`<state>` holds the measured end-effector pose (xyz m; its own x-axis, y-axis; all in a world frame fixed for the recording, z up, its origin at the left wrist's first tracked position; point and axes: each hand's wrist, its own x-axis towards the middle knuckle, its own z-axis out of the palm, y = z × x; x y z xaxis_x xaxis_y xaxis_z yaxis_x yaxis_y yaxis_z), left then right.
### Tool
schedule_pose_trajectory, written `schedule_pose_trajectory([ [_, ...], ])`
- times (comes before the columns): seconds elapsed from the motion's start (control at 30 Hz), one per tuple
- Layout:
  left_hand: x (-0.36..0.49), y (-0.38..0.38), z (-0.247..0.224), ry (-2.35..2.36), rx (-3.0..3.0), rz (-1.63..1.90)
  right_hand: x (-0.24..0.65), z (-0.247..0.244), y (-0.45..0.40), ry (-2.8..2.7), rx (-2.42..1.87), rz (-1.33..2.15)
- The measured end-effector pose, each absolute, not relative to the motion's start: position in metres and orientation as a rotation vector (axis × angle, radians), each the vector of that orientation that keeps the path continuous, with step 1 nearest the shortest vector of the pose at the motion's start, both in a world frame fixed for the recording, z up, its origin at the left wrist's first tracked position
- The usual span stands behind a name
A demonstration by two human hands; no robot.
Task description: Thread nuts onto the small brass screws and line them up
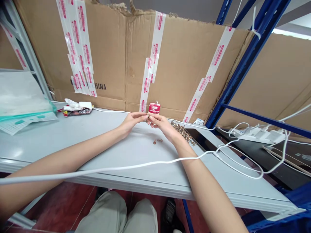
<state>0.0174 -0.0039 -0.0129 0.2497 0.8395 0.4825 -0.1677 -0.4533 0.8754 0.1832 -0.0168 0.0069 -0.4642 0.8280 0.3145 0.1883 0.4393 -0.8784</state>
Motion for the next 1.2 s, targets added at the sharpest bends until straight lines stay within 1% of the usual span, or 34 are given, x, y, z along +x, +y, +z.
schedule_pose_trajectory([
  [0.23,0.017,-0.009,-0.008,0.574,1.616,1.32,0.181,0.006,-0.021,-1.859,-0.82,1.131],
  [0.43,0.015,-0.008,-0.012,0.55,1.563,1.345,0.178,0.003,-0.02,-1.829,-0.767,1.178],
  [0.7,0.015,-0.011,-0.008,0.51,1.552,1.378,0.174,0.008,-0.022,-1.87,-0.869,0.961],
  [0.83,0.015,-0.01,-0.007,0.555,1.555,1.395,0.17,0.006,-0.021,-1.881,-0.8,0.901],
  [1.0,0.016,-0.009,-0.003,0.527,1.631,1.428,0.167,0.001,-0.019,-1.889,-0.672,0.937],
  [1.2,0.019,-0.009,0.001,0.513,1.673,1.499,0.166,0.004,-0.025,-1.823,-0.634,0.986],
])
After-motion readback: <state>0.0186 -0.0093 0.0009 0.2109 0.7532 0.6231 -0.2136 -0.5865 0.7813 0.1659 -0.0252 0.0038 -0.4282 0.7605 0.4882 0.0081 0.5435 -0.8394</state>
